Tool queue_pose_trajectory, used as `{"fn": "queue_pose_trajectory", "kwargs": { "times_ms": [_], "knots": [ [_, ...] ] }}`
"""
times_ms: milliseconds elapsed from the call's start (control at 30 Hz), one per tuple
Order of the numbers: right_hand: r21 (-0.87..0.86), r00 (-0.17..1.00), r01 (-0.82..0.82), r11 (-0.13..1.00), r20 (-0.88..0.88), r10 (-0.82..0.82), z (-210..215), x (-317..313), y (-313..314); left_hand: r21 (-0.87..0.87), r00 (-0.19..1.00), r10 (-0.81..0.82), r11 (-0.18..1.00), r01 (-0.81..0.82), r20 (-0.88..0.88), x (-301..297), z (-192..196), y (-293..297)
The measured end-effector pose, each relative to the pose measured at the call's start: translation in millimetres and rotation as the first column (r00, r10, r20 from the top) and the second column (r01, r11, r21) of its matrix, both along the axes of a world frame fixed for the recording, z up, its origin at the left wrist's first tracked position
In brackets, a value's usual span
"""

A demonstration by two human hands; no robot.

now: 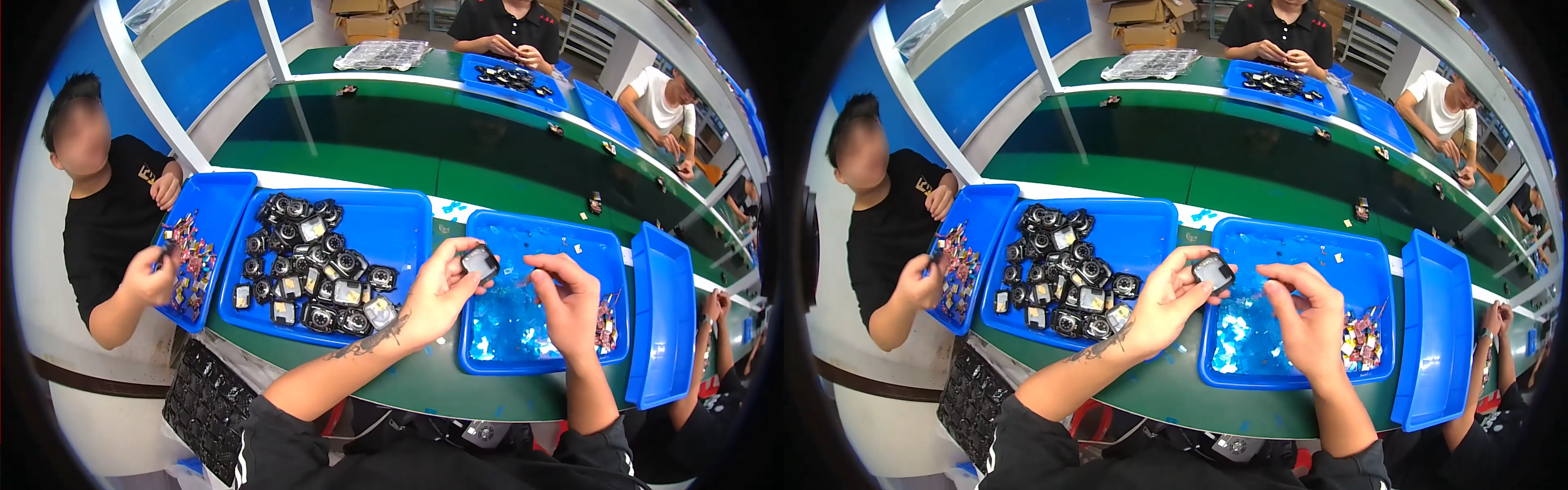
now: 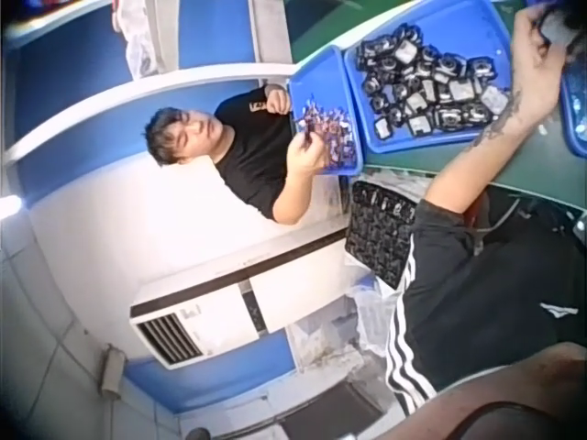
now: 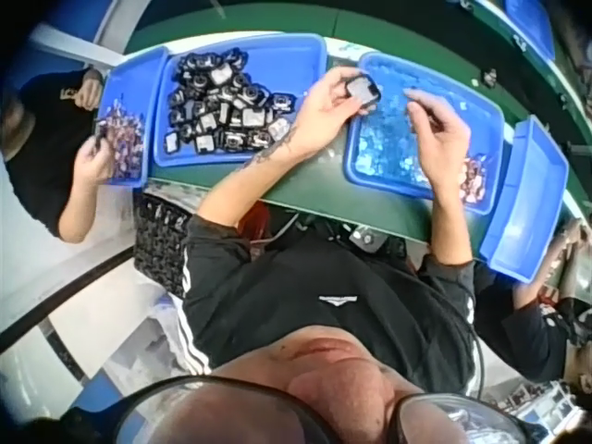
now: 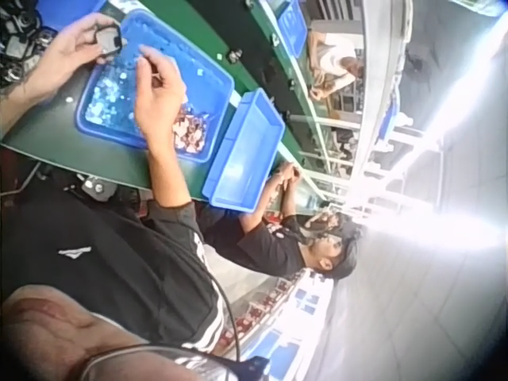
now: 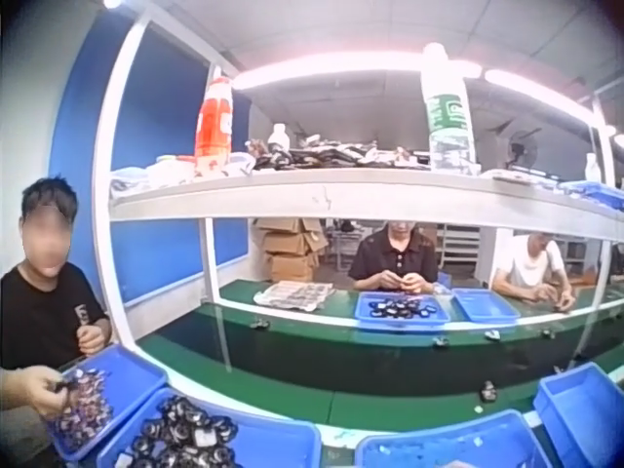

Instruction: The recorder is assembling small electronic devices by placing internal components into black plastic housings using their hands.

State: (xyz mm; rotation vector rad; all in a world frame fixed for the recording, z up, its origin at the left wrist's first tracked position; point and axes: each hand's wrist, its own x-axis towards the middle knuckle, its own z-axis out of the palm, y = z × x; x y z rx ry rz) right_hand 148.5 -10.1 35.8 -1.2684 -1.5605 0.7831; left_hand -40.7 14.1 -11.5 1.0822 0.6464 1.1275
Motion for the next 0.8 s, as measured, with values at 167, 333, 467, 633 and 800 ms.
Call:
{"fn": "queue_pose_trajectory", "kwargs": {
  "times_ms": [167,333,467,633,800],
  "knots": [
    [-0.194,0.976,-0.191,0.962,-0.142,0.165,-11,-2,-9,-0.124,0.980,0.183,0.977,-0.172,0.082,-5,-1,-1],
    [-0.214,0.955,-0.219,0.952,-0.248,0.164,-13,2,-12,-0.063,0.961,0.268,0.960,-0.272,-0.060,-6,8,0],
    [-0.209,0.975,-0.190,0.959,-0.155,0.159,-10,-1,-12,-0.160,0.966,0.258,0.954,-0.254,0.000,-4,5,1],
    [-0.227,0.954,-0.216,0.950,-0.258,0.155,-9,-16,-16,-0.190,0.984,0.177,0.966,-0.177,-0.020,6,-4,-4],
    [-0.031,0.999,0.036,0.999,-0.039,-0.037,-16,-19,-10,-0.212,0.996,-0.014,0.977,0.034,0.093,7,3,-14]
  ]
}}
